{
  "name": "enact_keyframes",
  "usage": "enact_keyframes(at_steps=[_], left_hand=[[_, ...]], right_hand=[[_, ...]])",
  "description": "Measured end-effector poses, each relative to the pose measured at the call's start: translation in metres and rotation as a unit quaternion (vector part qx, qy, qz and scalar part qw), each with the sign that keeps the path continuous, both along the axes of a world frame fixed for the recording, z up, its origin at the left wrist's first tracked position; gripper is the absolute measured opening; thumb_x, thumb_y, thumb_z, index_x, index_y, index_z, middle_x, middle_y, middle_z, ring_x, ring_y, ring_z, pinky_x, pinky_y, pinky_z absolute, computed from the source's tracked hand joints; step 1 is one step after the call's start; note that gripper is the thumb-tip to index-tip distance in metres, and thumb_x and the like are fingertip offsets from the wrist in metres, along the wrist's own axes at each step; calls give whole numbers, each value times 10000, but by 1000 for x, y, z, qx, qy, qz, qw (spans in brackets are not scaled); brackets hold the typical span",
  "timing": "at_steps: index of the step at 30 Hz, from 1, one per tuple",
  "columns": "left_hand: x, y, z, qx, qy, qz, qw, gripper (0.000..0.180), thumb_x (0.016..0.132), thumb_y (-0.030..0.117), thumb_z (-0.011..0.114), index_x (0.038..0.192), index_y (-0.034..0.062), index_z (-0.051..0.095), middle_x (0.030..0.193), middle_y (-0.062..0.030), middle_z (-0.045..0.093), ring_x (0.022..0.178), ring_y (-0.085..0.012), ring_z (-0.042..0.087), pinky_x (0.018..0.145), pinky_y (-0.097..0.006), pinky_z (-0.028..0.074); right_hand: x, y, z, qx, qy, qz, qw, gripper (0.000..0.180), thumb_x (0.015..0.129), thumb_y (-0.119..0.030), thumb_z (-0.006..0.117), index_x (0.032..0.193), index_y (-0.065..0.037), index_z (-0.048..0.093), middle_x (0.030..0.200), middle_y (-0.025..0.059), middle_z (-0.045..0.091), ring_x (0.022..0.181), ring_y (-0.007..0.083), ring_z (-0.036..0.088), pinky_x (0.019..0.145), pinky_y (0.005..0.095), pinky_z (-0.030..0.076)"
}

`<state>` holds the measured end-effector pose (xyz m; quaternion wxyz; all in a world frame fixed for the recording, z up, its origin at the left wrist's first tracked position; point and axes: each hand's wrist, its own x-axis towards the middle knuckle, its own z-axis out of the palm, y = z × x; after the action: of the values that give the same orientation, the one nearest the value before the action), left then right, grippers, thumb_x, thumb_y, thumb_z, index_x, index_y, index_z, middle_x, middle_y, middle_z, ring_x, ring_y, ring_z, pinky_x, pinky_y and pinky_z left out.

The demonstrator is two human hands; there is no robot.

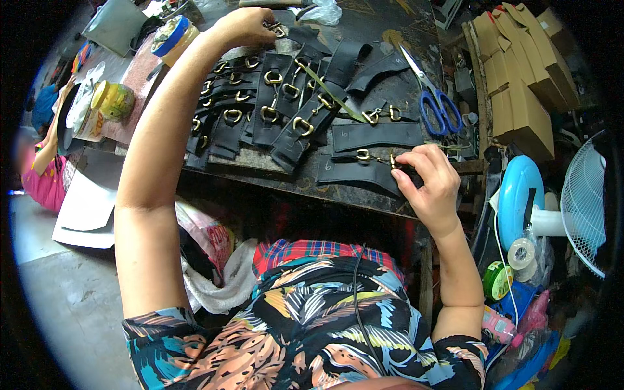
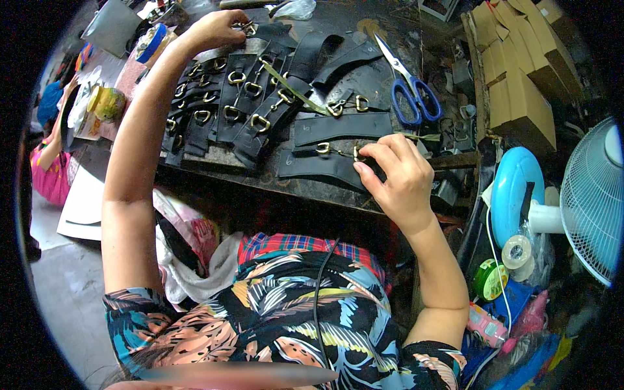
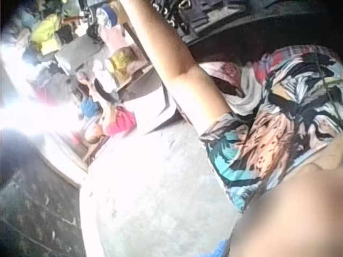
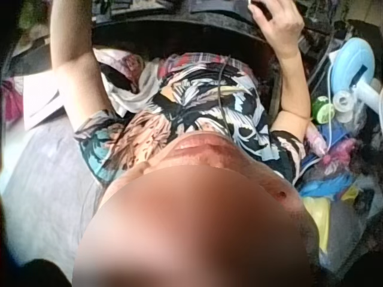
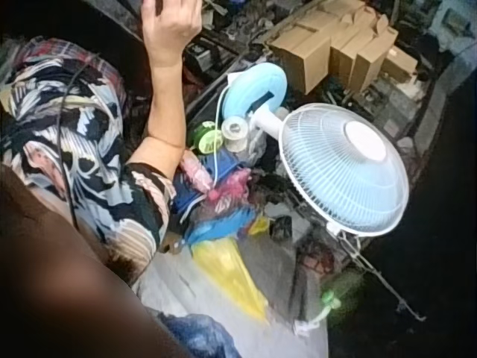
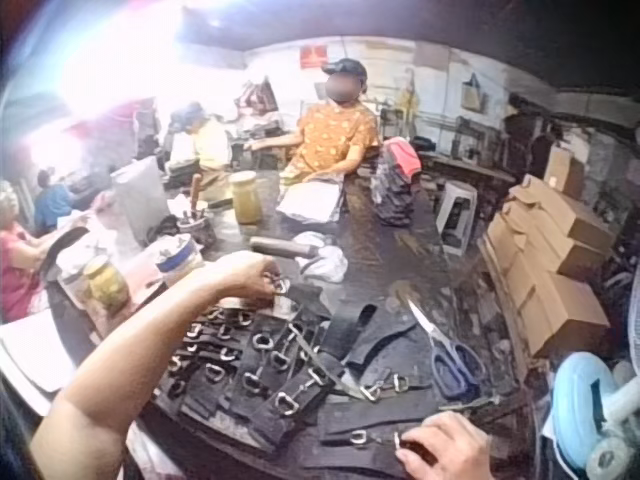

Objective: The person assembles black leather straps with brass D-rings and small metal connectors. They thread the leather through the hardware, trim excess material with scissors, and stack the finished straps on the table.

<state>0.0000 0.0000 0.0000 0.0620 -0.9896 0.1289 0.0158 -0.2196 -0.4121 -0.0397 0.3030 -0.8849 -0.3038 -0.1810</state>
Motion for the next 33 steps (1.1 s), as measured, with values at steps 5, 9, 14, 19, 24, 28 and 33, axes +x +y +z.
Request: enact_keyframes(at_steps=[5, 9, 14, 19, 24, 28, 33], left_hand=[[-9, -14, 2, 1, -101, 41, 994, 282, 874, 385, 697, 920, 127, 802, 944, -180, 767, 891, -357, 747, 829, -473, 583], [-15, -30, 23, -224, -143, 35, 963, 270, 911, 300, 656, 929, 57, 770, 899, -193, 753, 857, -351, 737, 789, -465, 562], [-15, -71, 40, -272, -17, -47, 961, 295, 892, 272, 662, 1022, 27, 762, 869, -175, 752, 815, -279, 722, 766, -426, 548], [-22, -121, 36, -289, -21, -125, 949, 310, 895, 265, 655, 1049, 15, 754, 915, -212, 750, 887, -329, 732, 835, -451, 556], [-20, -146, 33, -286, -108, -105, 946, 306, 890, 261, 639, 1039, 12, 738, 954, -247, 739, 938, -398, 725, 867, -481, 552], [-18, -151, 34, -300, -232, -124, 917, 312, 885, 255, 643, 1058, 12, 731, 965, -246, 737, 928, -394, 726, 853, -467, 557], [-18, -153, 36, -359, -51, -66, 930, 310, 887, 255, 658, 1074, 22, 743, 935, -207, 751, 863, -361, 731, 800, -452, 570]], right_hand=[[0, 0, -2, 21, -3, 5, 1000, 190, 798, -146, 833, 937, -76, 726, 917, 84, 659, 826, 290, 669, 724, 397, 539], [1, -2, -2, 23, 3, 7, 1000, 191, 798, -147, 834, 937, -75, 725, 913, 85, 658, 826, 294, 669, 725, 401, 540], [0, -1, -1, 24, 0, 6, 1000, 193, 798, -153, 836, 934, -73, 726, 906, 85, 656, 823, 296, 669, 725, 402, 542], [0, -1, -2, 19, -5, -1, 1000, 188, 801, -164, 835, 923, -75, 725, 901, 79, 655, 823, 290, 669, 725, 397, 541], [1, -2, -2, 22, -12, 0, 1000, 184, 816, -187, 826, 922, -78, 722, 900, 81, 653, 818, 287, 667, 723, 397, 541], [2, -3, -4, 22, -14, -1, 1000, 186, 817, -195, 826, 919, -79, 722, 899, 83, 651, 822, 284, 669, 722, 398, 542], [1, -2, -5, 21, -7, -6, 1000, 189, 812, -195, 833, 914, -82, 723, 893, 84, 645, 825, 283, 668, 723, 397, 541]])
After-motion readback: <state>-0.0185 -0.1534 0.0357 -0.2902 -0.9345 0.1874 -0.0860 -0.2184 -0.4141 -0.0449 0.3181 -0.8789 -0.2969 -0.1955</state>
